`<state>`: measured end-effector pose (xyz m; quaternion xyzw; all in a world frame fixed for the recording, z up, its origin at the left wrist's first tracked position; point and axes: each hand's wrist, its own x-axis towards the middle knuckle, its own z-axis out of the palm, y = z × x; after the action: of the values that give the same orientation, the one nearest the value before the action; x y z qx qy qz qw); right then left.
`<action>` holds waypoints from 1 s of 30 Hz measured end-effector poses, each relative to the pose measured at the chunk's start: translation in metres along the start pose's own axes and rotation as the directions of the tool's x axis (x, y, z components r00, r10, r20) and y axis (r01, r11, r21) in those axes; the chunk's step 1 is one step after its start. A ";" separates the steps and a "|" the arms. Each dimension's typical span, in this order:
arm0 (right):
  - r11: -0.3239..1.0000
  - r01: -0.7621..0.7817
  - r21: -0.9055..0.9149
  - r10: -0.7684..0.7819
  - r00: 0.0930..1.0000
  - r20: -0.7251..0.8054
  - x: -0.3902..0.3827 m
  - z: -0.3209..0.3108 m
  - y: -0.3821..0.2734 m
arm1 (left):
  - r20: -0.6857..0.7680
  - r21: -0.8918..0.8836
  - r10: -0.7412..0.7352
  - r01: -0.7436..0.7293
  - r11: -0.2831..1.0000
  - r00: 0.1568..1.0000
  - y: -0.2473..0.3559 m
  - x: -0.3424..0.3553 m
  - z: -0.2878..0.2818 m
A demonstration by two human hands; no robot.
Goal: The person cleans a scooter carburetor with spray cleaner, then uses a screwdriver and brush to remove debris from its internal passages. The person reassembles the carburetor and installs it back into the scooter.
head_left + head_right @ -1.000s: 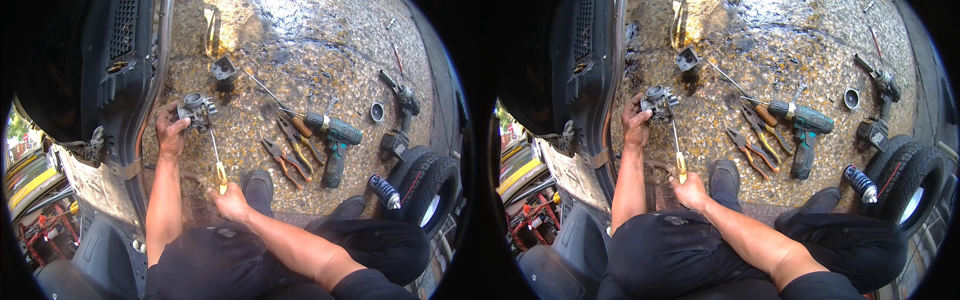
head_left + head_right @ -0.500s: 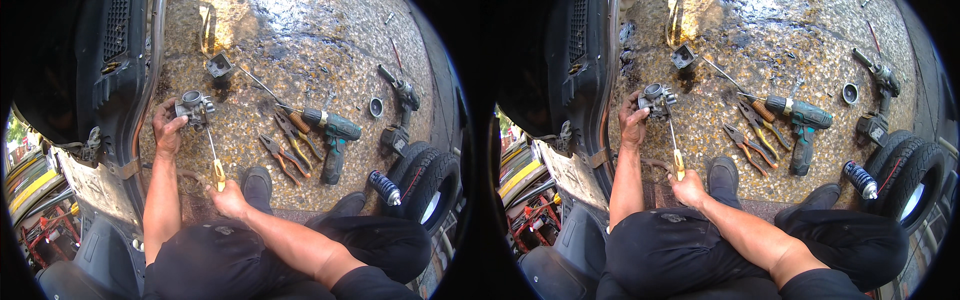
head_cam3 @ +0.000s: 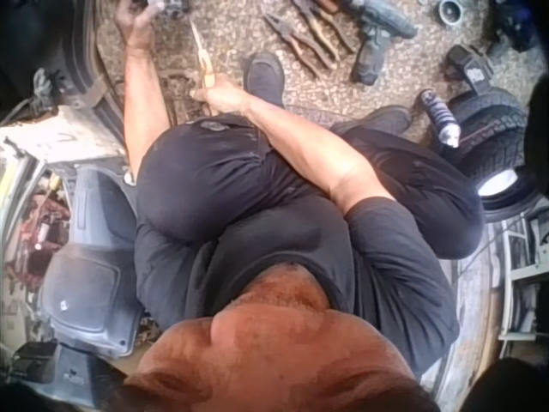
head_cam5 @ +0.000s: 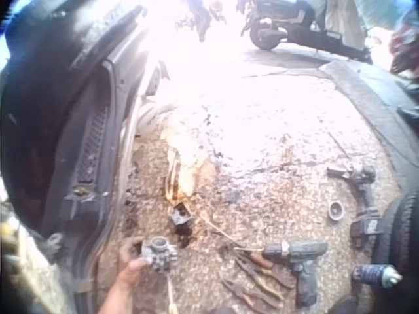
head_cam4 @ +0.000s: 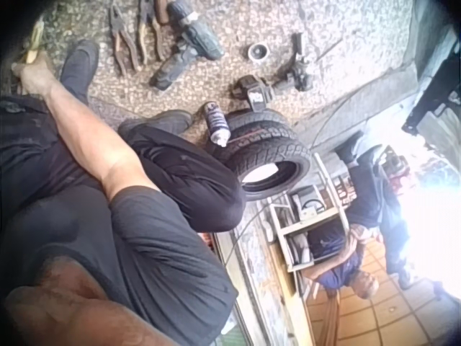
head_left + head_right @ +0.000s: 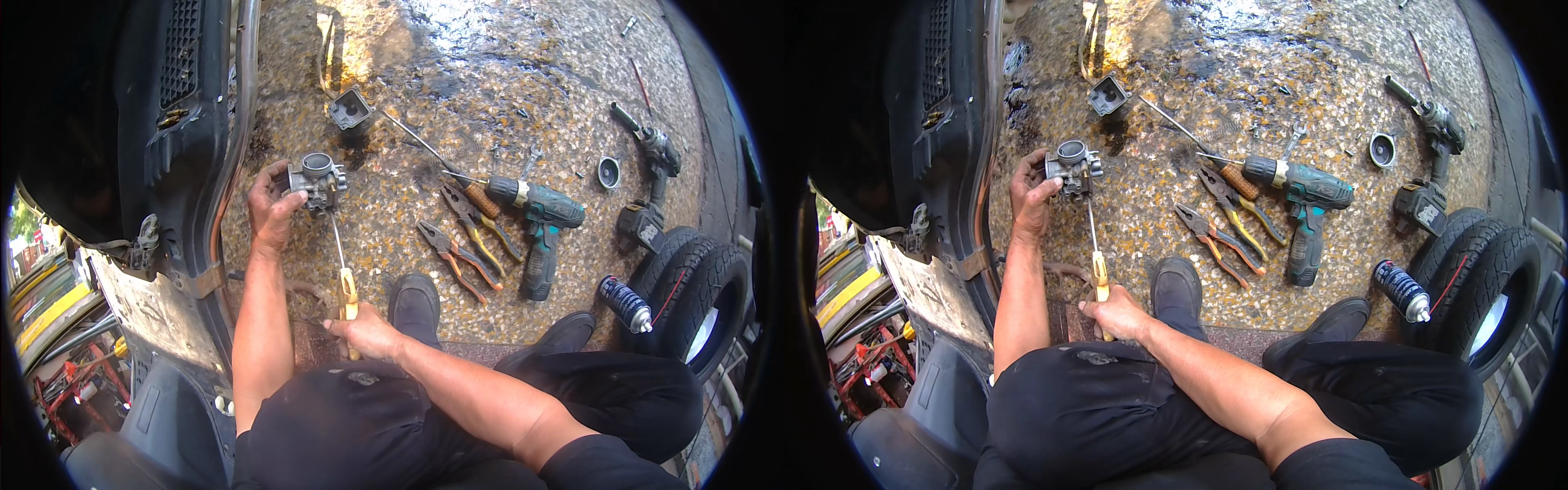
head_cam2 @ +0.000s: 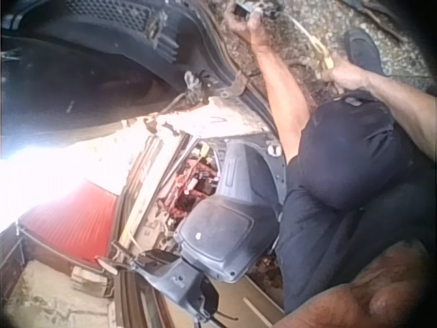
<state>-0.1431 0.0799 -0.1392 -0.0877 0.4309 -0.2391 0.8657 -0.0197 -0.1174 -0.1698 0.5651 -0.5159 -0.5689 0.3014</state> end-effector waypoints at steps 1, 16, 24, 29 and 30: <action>1.000 0.000 -0.009 0.000 1.000 0.016 -0.001 -0.001 0.000 | -0.020 0.000 -0.010 0.010 1.000 1.000 -0.001 0.002 -0.001; 0.984 -0.008 -0.181 -0.034 0.973 -0.229 0.007 -0.027 0.017 | -0.082 -0.309 -0.310 0.271 0.912 0.947 -0.005 0.001 0.001; 0.936 -0.061 -0.347 -0.022 0.972 -0.232 0.016 -0.051 0.015 | -0.088 -0.289 -0.311 0.274 0.917 0.946 -0.012 -0.006 0.003; 0.833 -0.080 -0.548 -0.089 0.957 -0.274 -0.023 -0.081 0.000 | -0.011 -0.305 -0.330 0.311 0.900 0.944 -0.013 -0.021 0.014; 0.801 -0.074 -0.594 -0.107 0.959 -0.264 -0.034 -0.090 -0.005 | 0.014 -0.305 -0.320 0.309 0.901 0.947 -0.012 -0.023 0.017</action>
<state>-0.2329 0.0973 -0.1688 -0.3247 0.6030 -0.1083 0.7206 -0.0289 -0.0881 -0.1764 0.5979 -0.3191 -0.6722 0.2981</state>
